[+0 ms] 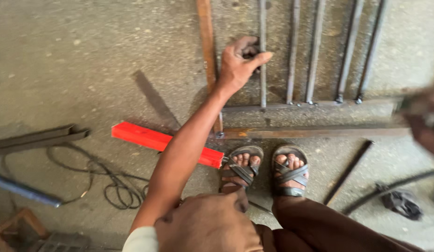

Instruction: The person constructs a metal frame on the floor by aligning small square rods between larger rectangular beams, using a measuring tape and square tool for precision before welding the joints together with a welding torch.

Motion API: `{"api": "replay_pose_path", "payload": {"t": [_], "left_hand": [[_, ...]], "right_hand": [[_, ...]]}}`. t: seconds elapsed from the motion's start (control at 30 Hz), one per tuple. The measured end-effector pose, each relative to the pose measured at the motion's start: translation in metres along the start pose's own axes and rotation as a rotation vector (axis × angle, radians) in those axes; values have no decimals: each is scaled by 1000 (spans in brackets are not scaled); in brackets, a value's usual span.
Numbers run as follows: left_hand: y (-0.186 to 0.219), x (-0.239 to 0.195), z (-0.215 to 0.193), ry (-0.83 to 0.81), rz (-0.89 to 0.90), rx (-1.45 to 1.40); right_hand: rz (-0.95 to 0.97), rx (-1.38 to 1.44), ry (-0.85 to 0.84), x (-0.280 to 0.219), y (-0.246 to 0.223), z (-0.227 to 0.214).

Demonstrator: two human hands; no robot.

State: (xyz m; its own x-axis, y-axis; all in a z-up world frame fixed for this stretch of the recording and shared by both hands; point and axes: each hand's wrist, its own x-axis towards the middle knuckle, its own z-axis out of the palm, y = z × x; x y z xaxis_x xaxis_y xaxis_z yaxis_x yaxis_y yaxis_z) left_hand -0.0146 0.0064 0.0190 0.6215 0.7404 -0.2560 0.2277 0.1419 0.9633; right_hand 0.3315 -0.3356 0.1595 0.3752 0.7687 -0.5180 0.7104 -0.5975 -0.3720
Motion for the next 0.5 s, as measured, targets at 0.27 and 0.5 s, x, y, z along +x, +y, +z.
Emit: {"api": "replay_pose_path", "payload": {"t": [0.27, 0.5], "left_hand": [[26, -2, -2, 3, -64, -33], [36, -3, 2, 15, -68, -96]], "right_hand": [[438, -261, -383, -104, -39, 115], [441, -270, -286, -101, -44, 119]]}}
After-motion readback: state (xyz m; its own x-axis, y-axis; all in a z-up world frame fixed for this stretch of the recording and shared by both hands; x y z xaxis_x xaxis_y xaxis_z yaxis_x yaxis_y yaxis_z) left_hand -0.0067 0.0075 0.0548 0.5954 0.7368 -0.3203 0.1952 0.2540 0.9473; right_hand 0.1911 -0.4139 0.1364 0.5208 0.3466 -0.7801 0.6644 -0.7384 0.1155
